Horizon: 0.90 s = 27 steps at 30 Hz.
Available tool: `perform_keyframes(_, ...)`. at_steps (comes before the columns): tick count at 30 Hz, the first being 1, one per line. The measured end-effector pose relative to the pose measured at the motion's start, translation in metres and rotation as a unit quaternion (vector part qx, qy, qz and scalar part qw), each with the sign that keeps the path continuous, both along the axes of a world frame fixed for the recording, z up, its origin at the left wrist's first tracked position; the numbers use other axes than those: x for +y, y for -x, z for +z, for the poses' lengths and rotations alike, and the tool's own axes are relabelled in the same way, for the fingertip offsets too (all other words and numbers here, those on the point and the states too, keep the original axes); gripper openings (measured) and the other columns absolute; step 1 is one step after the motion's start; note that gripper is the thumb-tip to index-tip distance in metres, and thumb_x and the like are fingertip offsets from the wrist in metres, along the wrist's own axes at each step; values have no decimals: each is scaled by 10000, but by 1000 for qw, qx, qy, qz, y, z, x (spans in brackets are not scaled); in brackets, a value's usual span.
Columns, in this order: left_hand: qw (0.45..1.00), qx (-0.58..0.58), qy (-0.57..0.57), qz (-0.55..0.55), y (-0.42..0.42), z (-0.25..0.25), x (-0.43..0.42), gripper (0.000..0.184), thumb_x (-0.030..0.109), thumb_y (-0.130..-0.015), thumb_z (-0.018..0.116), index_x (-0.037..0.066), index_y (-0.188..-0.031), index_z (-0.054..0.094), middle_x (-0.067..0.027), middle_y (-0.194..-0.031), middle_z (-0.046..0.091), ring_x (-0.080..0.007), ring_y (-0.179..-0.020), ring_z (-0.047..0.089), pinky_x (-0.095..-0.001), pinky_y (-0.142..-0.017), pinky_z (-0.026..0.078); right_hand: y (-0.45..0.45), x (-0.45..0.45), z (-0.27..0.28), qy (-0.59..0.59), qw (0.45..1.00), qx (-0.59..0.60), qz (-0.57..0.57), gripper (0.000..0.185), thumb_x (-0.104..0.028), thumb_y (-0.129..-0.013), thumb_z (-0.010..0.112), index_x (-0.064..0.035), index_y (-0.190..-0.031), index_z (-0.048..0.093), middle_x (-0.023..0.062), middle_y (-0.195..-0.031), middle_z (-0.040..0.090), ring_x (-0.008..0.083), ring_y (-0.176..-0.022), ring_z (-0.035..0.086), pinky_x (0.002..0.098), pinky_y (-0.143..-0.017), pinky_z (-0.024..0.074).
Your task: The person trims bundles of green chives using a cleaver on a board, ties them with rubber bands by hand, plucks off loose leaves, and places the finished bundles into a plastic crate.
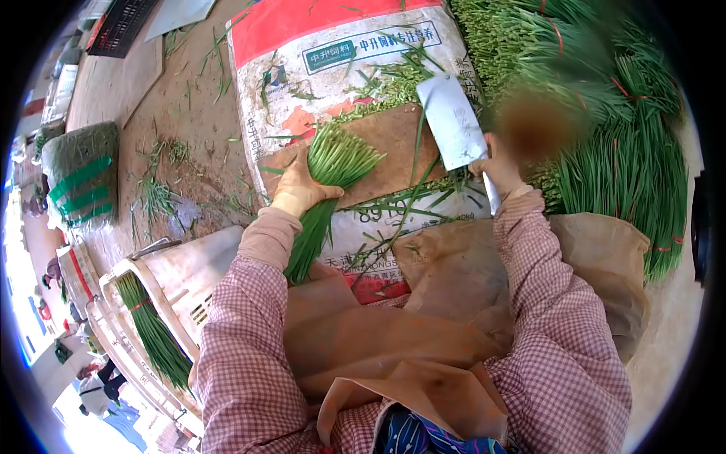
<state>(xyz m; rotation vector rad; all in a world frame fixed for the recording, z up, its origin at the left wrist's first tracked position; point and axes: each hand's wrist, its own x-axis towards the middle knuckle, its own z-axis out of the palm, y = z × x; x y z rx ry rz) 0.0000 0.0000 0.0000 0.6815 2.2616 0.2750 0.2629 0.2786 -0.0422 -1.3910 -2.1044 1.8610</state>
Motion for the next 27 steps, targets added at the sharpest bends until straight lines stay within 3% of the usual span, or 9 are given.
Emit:
perform_keyframes(2,1000,28,-3,-11,1,-2,-1,1162,395,-518,904,75,-1451,290,-204,-1277,580,-342,-1186,565,-382,-1016,438,13,0,40,86,994,45,-52,461,60,-762,643,-21,-1187,482,58,-795,591,120,-504,525,269,-431,437)
perform_keyframes(7,997,14,-70,2,6,-8,-15,1135,405,-523,898,65,-1433,311,-207,-1246,599,-337,-1172,575,-394,-995,450,38,-7,69,53,979,154,-121,344,-17,-846,627,-24,-1168,507,41,-730,587,93,-524,541,235,-437,445)
perform_keyframes(9,996,19,-88,-4,8,-7,-12,1124,411,-527,894,63,-1427,318,-209,-1233,606,-337,-1168,578,-398,-990,453,50,-17,64,89,994,23,-62,268,-74,-877,592,-25,-1137,554,86,-670,603,177,-520,574,299,-471,476)
perform_keyframes(11,997,8,-71,9,5,3,-7,1110,424,-535,886,60,-1421,324,-219,-1218,610,-347,-1157,583,-403,-983,455,47,-44,41,-315,934,-8,167,211,-139,-896,555,-30,-1073,591,165,-655,599,314,-570,600,397,-542,495)
perform_keyframes(12,998,12,-68,8,7,10,-5,1110,424,-535,886,60,-1421,324,-219,-1218,610,-347,-1157,583,-403,-983,455,50,-58,45,-302,940,-20,157,211,-192,-899,524,-30,-1018,589,219,-727,592,407,-660,601,475,-625,487)
perform_keyframes(15,998,22,-56,13,-2,13,-5,1097,425,-541,881,54,-1414,330,-222,-1202,617,-362,-1146,585,-406,-977,456,55,-80,36,-313,949,22,13,188,-205,-881,547,-43,-966,589,202,-743,615,398,-671,617,489,-630,490)
perform_keyframes(19,999,26,-46,7,0,9,-3,1103,393,-536,887,34,-1415,325,-223,-1212,611,-362,-1155,575,-392,-992,447,52,-122,40,-343,890,-3,299,164,-91,-832,540,-60,-990,568,191,-738,624,379,-644,625,463,-592,502)
perform_keyframes(25,999,-14,-32,2,-5,4,-5,1124,283,-517,906,23,-1428,302,-225,-1195,615,-357,-1153,575,-376,-1000,444,56,-99,11,-366,928,32,68,180,-105,-839,552,-83,-1010,605,184,-720,615,355,-657,626,446,-606,500)
perform_keyframes(27,999,-28,-31,1,-8,0,-1,1103,286,-519,907,28,-1413,315,-230,-1202,610,-360,-1155,573,-379,-1000,446,56,-116,6,-373,880,-37,292,144,-87,-828,542,-35,-963,543,197,-737,622,381,-745,640,465,-628,501)
